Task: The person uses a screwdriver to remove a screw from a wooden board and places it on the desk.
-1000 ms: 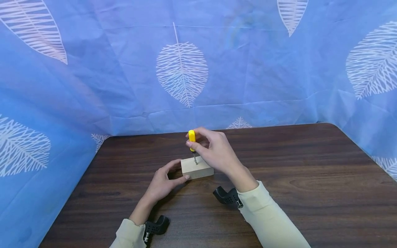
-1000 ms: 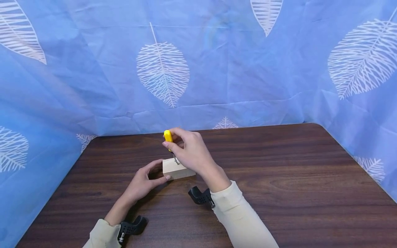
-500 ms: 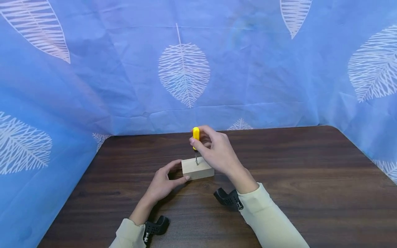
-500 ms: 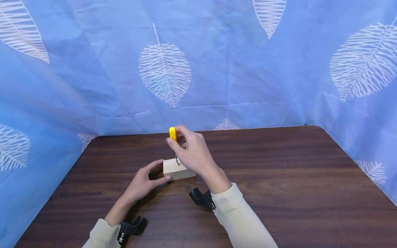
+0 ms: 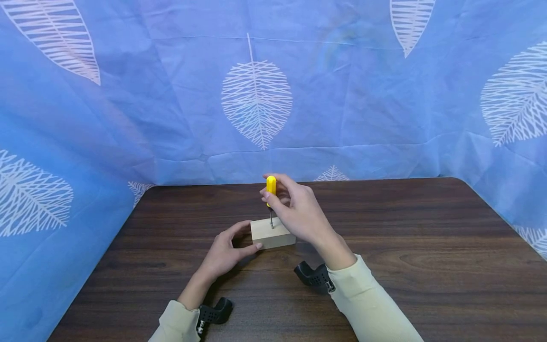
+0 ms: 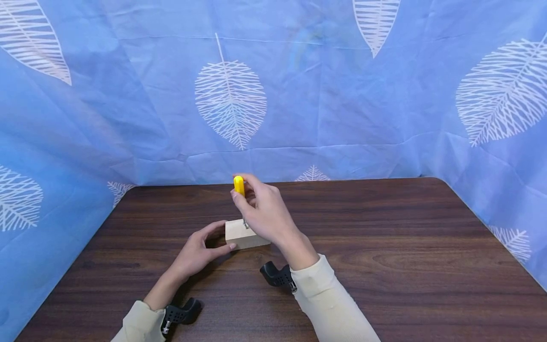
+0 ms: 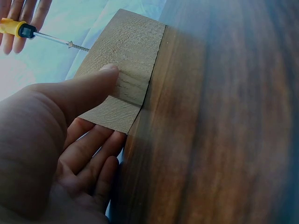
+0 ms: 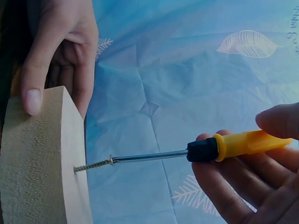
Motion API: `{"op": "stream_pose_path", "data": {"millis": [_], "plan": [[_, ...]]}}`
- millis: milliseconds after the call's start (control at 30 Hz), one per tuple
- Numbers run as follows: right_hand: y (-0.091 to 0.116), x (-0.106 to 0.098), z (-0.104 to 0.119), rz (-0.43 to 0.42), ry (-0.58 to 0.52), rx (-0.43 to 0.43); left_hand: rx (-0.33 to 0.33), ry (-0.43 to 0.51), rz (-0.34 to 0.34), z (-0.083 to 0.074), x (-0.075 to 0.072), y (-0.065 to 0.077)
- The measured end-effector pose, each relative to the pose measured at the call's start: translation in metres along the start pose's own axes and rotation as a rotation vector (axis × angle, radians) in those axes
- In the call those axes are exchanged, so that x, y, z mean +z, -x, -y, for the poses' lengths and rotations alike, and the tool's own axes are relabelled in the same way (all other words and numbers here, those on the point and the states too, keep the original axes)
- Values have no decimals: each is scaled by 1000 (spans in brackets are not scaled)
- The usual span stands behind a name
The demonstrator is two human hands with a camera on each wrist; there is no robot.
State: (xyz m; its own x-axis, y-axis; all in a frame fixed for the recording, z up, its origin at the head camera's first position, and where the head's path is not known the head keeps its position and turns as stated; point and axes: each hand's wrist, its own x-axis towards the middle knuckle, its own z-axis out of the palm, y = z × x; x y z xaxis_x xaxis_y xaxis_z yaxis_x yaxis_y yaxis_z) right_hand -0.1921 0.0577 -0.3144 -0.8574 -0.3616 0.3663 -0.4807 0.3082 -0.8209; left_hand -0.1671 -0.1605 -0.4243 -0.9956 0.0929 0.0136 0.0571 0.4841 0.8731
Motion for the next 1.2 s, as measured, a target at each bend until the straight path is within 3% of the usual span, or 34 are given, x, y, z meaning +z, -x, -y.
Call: {"op": "stream_pose_path", "data": {"millis": [233,500,800,1200], "plan": [[-1,2,0,-34,-18,14,-9,12,-2,0,-1,0],[-3,2,0,-14,-21,-16,-14,5,-2,0,-1,0],[-1,2,-1,-57,-15,19,-11,2,-1,-1,0,1],[0,0,-1,-31,-47,-5,-11,-13,-6,-2,1,1]]}}
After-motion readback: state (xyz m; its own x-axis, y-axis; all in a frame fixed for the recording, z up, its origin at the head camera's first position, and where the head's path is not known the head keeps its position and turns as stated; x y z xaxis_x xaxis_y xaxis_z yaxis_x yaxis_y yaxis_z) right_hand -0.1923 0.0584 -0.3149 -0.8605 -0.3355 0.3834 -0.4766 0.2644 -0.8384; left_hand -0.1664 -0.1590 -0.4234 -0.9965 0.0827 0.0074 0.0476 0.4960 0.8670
